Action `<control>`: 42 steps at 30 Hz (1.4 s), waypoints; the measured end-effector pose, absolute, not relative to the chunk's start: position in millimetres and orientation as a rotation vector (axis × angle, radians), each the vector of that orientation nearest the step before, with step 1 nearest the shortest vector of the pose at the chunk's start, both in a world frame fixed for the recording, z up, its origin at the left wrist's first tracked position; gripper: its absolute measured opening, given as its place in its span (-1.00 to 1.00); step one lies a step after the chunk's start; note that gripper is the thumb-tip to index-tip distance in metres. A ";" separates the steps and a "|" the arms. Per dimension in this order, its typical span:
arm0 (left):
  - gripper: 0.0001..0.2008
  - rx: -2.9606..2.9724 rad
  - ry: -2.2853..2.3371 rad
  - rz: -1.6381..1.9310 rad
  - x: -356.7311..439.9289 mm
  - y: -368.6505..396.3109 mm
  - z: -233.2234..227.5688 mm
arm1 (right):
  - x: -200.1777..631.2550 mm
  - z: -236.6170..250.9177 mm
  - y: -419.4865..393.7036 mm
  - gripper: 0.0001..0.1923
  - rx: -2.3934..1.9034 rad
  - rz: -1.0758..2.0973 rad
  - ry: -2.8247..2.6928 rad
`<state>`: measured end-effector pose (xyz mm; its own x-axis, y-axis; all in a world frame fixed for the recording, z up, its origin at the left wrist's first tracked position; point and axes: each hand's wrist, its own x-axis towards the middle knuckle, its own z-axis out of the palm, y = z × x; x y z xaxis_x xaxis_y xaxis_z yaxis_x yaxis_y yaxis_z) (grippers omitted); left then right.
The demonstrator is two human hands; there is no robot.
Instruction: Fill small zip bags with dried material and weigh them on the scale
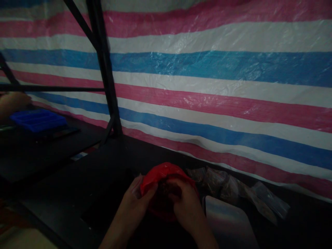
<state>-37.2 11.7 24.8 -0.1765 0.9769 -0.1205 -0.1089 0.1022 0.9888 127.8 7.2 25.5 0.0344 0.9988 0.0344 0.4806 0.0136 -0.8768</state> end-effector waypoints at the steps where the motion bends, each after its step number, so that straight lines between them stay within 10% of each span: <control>1: -0.62 1.000 1.326 1.291 -39.5 12.8 26.7 | 128.6 24.6 7.6 -0.49 -1.545 0.893 -1.531; 12: -0.70 1.487 1.337 1.545 -63.8 -6.3 71.9 | 150.5 32.5 6.0 -0.59 -1.360 0.966 -1.443; 22: -0.83 1.816 1.643 1.085 -32.8 -2.7 36.8 | 151.4 56.3 -6.8 -0.61 -1.121 1.124 -1.403; 42: -0.54 1.710 1.465 1.072 -28.8 1.3 26.4 | 132.0 72.1 -9.7 -0.55 -1.228 0.722 -1.737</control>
<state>-28.8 1.3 26.4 0.0477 0.9834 0.1751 0.4645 -0.1770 0.8677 132.0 -9.7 72.1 -0.1396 0.9377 0.3182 0.4362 0.3467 -0.8304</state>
